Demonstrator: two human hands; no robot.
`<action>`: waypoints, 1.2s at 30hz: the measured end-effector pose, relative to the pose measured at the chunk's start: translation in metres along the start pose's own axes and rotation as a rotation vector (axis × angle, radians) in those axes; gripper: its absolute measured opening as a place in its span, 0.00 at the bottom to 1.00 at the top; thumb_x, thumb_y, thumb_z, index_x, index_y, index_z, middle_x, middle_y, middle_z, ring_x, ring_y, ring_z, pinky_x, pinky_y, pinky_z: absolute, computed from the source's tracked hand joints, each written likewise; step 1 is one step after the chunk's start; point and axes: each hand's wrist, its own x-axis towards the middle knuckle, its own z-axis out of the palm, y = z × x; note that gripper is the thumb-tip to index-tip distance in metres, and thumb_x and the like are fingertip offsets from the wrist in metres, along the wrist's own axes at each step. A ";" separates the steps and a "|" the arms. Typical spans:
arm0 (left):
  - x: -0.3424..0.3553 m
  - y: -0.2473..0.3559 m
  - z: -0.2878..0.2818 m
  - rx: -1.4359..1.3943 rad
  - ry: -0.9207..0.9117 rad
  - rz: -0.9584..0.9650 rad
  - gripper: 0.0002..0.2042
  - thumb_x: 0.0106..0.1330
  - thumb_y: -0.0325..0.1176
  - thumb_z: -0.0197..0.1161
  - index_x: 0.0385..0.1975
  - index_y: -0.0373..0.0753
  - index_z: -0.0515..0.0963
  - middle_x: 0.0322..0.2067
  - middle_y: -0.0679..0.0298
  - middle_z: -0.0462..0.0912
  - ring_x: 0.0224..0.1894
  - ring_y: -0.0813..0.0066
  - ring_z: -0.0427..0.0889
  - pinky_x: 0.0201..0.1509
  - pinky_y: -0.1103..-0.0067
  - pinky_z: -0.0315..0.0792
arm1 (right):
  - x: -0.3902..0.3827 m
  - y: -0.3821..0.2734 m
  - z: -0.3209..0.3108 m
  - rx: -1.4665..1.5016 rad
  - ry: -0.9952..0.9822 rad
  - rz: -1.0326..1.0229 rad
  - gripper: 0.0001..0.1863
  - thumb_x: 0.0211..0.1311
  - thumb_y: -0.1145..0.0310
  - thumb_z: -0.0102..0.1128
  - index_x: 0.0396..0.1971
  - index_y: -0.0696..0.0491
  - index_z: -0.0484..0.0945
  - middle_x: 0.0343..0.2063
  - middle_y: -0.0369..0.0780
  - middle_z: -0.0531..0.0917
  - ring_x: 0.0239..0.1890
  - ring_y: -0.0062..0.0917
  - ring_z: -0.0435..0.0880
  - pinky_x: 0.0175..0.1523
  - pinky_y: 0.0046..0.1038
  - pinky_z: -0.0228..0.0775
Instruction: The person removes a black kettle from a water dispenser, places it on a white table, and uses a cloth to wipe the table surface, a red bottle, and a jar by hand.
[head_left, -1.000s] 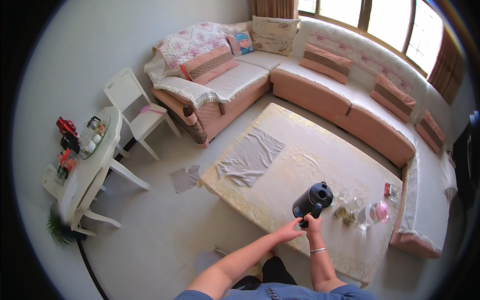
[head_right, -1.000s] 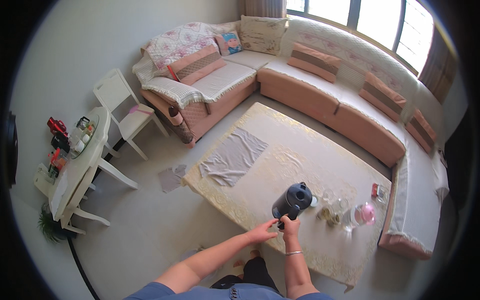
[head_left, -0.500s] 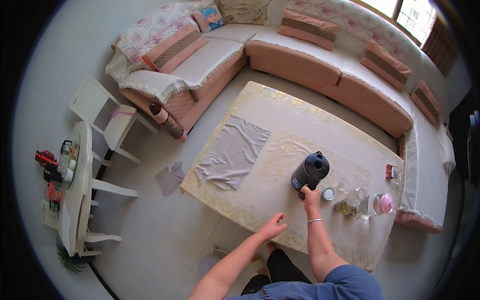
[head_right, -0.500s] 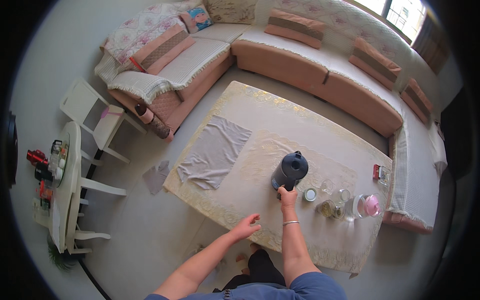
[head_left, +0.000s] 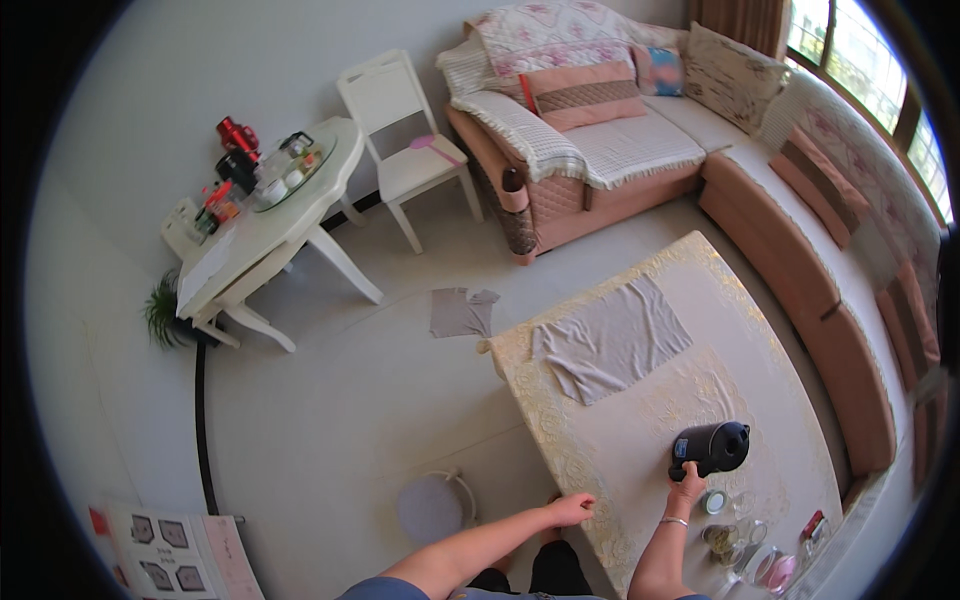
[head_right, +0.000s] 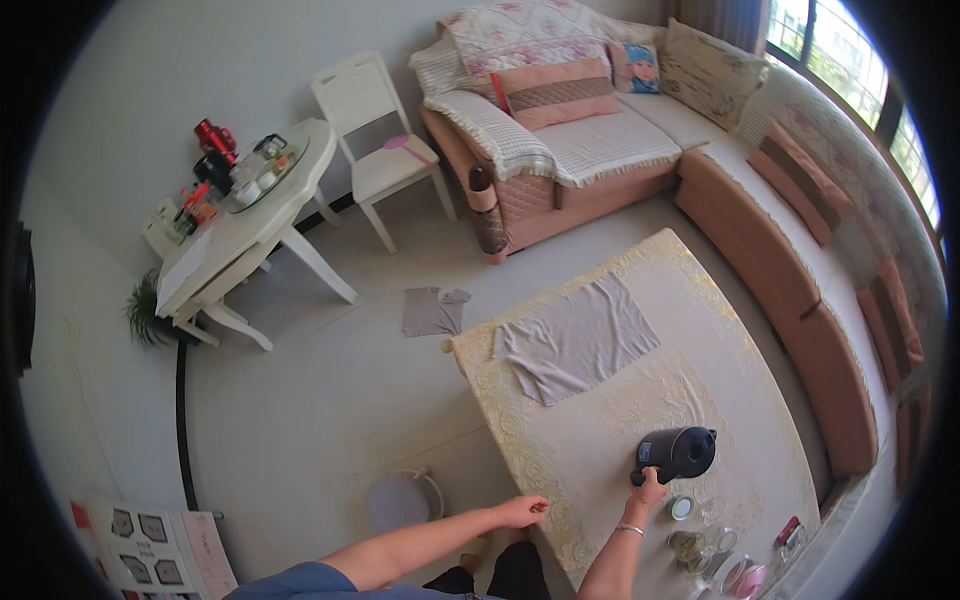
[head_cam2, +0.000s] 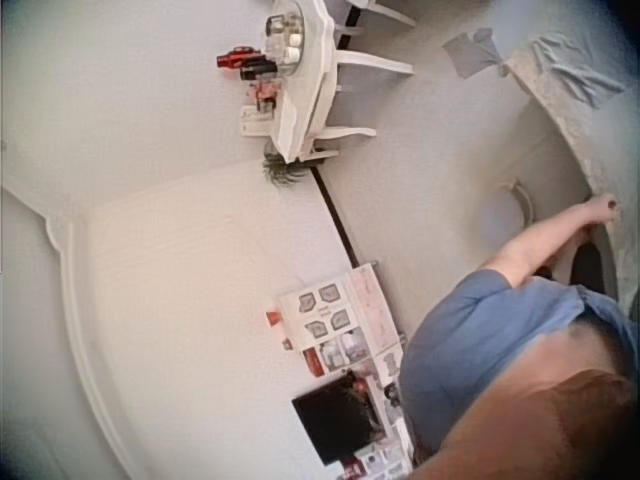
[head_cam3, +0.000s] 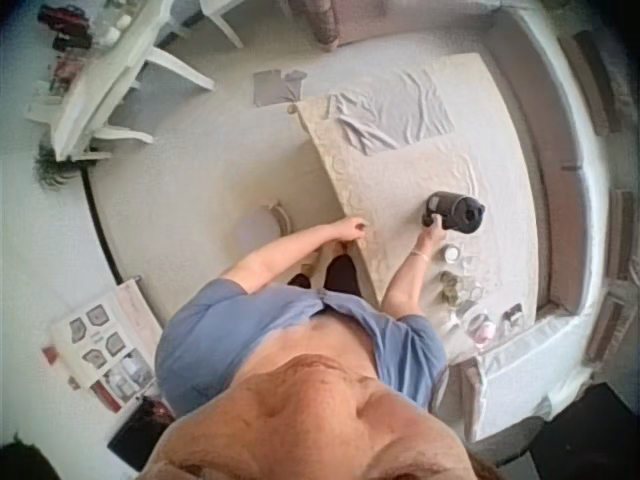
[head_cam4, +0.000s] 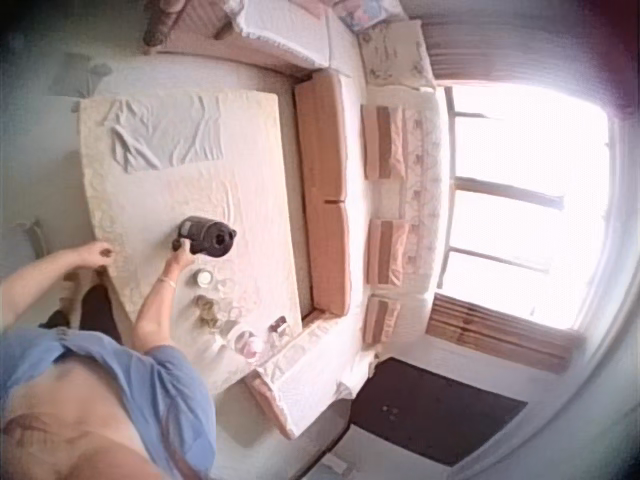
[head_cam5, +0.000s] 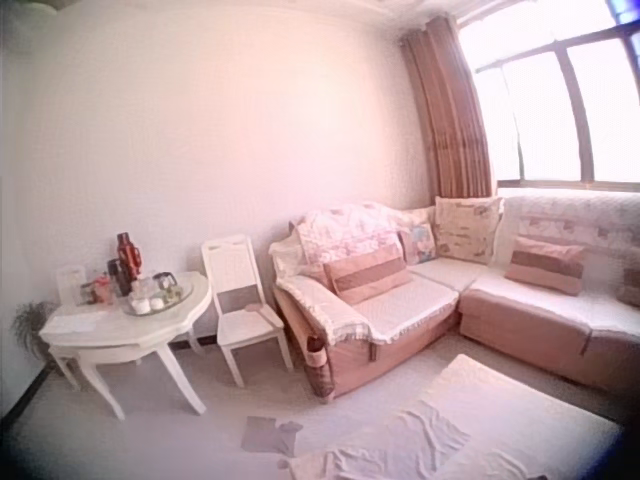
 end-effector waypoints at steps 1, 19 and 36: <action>-0.002 -0.008 0.001 -0.016 0.025 0.005 0.21 0.52 0.34 0.57 0.47 0.35 0.68 0.41 0.56 0.76 0.45 0.68 0.74 0.49 0.76 0.67 | -0.006 -0.003 0.001 -0.040 -0.004 0.033 0.10 0.35 0.71 0.58 0.24 0.50 0.72 0.25 0.35 0.72 0.28 0.27 0.72 0.26 0.37 0.67; -0.239 -0.289 -0.024 -0.230 0.594 -0.567 0.05 0.51 0.31 0.53 0.21 0.41 0.75 0.19 0.65 0.77 0.16 0.78 0.71 0.16 0.79 0.66 | -0.108 0.040 -0.046 -0.897 -0.581 0.355 0.06 0.54 0.71 0.48 0.31 0.55 0.70 0.26 0.43 0.76 0.31 0.33 0.77 0.35 0.41 0.72; -0.348 -0.373 0.047 -0.900 0.663 -0.681 0.11 0.55 0.32 0.53 0.35 0.33 0.74 0.32 0.56 0.79 0.29 0.66 0.79 0.24 0.72 0.72 | -0.242 0.090 0.064 -1.292 -0.965 0.170 0.09 0.55 0.71 0.45 0.24 0.58 0.75 0.21 0.45 0.79 0.22 0.32 0.79 0.25 0.33 0.74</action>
